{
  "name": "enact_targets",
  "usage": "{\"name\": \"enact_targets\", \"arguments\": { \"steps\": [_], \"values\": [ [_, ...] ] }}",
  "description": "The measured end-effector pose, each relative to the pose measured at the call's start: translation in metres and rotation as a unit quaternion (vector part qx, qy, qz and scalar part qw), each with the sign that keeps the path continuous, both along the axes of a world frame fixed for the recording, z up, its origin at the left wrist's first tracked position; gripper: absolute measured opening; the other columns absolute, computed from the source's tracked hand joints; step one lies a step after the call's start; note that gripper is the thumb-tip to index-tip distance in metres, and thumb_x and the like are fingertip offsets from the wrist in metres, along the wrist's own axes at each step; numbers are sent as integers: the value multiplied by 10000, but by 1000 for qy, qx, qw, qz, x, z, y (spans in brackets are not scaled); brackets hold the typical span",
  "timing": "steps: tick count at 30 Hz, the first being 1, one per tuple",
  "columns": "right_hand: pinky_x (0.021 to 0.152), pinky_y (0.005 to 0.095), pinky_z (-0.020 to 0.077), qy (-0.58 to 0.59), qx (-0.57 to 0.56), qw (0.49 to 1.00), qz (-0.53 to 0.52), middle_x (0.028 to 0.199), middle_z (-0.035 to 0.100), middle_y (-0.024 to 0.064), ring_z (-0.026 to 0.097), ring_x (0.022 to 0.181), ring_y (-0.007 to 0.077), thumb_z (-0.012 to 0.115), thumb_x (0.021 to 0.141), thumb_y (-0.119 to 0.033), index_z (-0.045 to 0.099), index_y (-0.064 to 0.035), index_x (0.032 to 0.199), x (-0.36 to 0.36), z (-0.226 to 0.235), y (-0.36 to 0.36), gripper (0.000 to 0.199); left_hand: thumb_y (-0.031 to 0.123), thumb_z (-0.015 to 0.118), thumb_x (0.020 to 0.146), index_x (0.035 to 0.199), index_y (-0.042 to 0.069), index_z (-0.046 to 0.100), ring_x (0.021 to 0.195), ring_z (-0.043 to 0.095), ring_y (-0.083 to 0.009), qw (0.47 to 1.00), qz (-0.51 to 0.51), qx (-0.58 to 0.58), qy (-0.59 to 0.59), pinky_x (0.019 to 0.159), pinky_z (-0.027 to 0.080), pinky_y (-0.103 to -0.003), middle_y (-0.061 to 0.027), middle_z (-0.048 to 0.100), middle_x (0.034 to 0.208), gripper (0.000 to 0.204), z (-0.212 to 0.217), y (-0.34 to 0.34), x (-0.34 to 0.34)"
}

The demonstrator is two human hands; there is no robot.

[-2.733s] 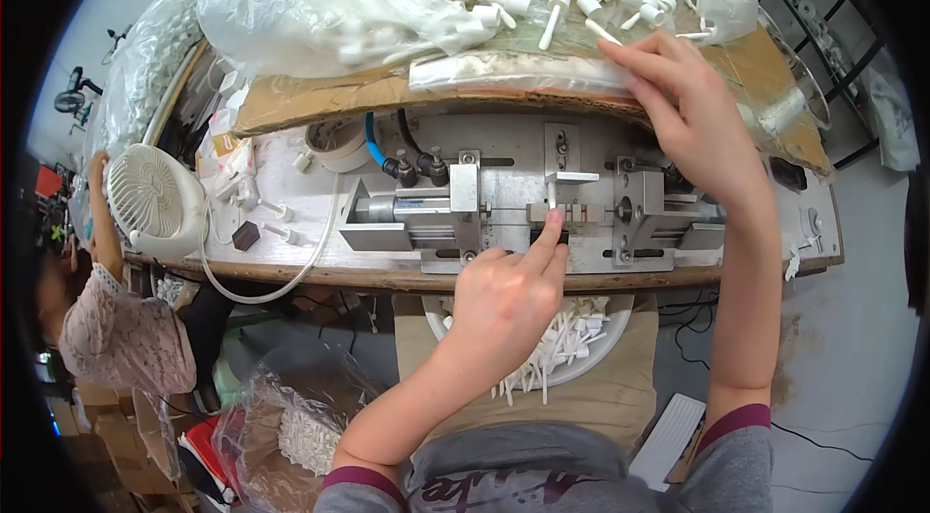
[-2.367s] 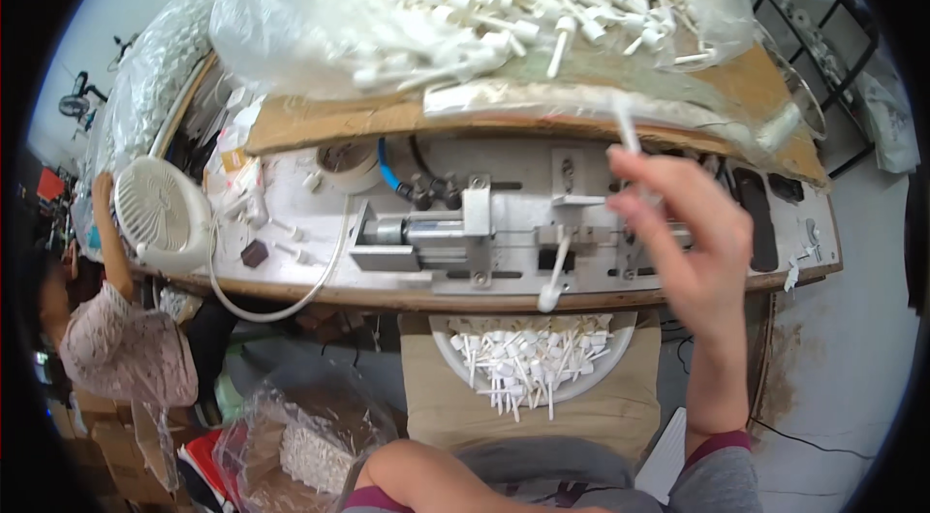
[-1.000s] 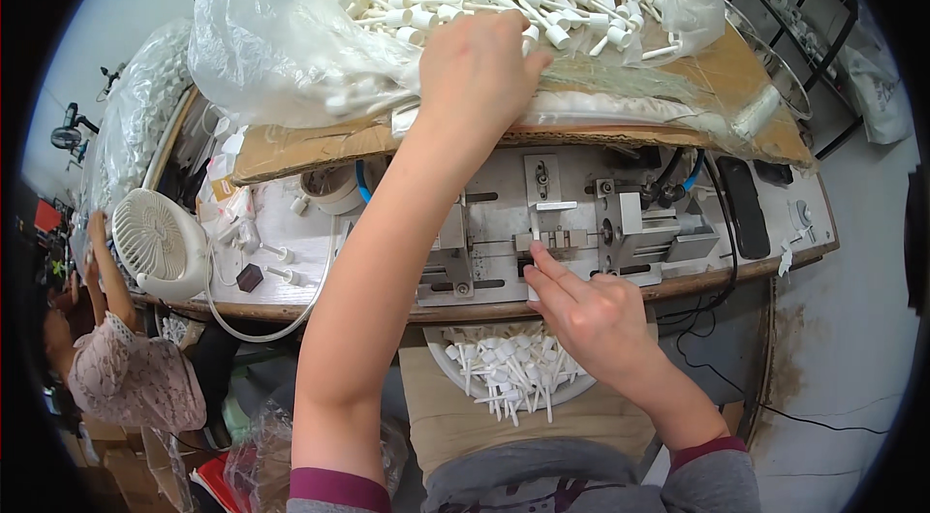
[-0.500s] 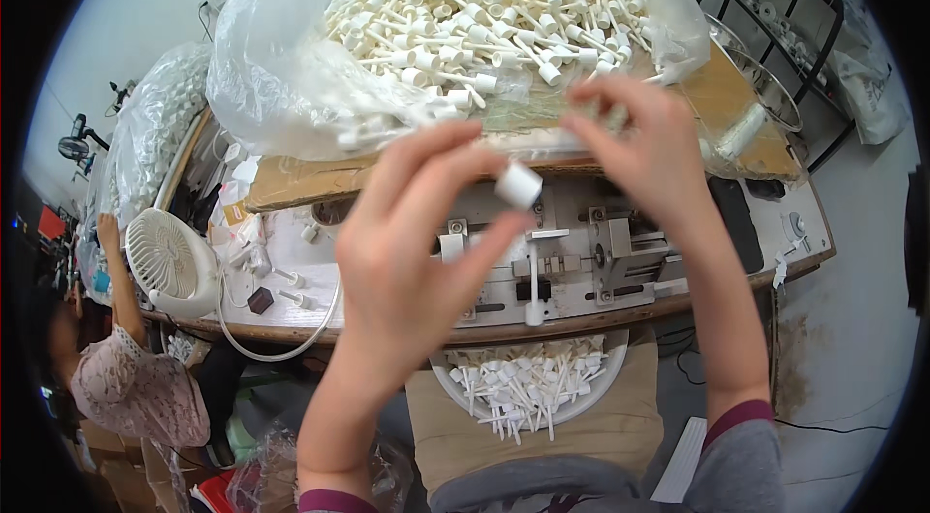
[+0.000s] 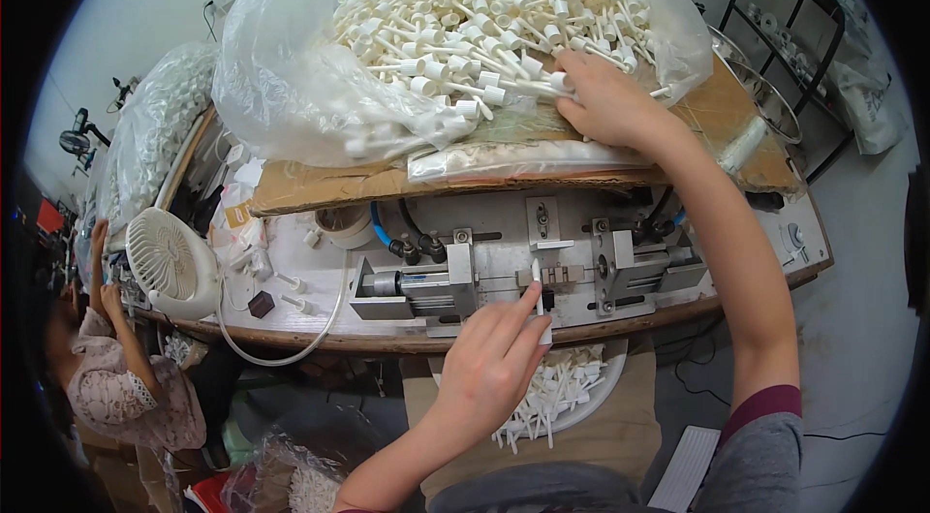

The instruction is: The person is assembling small white plastic sprayer or pump components using a mechanical press on a workbench.

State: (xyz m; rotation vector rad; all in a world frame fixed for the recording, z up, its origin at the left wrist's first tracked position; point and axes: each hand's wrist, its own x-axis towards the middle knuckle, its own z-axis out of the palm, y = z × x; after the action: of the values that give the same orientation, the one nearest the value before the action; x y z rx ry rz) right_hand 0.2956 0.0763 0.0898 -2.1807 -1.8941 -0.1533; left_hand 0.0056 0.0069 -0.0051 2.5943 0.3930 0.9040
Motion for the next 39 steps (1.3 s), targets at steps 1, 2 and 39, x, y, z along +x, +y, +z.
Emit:
{"name": "enact_targets", "arguments": {
  "steps": [1,2,39],
  "values": [
    [952,443,480,5,-1,1000,21,1157,611,158,577,1126,347,592,907,-203,515,-24,1172,1,2,-7,329,57,766,763,1048,5,671,957,650,-299,1000,-2,-5,10,832,514,-382,-168,626,1289,305,-5,1,2],
    [940,439,483,10,-1,999,42,1139,613,154,582,1107,345,595,902,-179,520,-24,1161,3,3,-13,310,58,762,765,1053,6,669,939,653,-292,1000,-3,-10,20,823,514,-380,-171,627,1289,307,-8,1,4],
    [772,337,528,265,245,932,11,965,725,127,691,877,224,598,945,-160,663,-25,1168,-64,4,-107,269,21,826,735,1064,11,713,861,682,-181,986,47,-126,-94,690,570,-316,-92,696,963,349,20,1,-3]
  ]
}}
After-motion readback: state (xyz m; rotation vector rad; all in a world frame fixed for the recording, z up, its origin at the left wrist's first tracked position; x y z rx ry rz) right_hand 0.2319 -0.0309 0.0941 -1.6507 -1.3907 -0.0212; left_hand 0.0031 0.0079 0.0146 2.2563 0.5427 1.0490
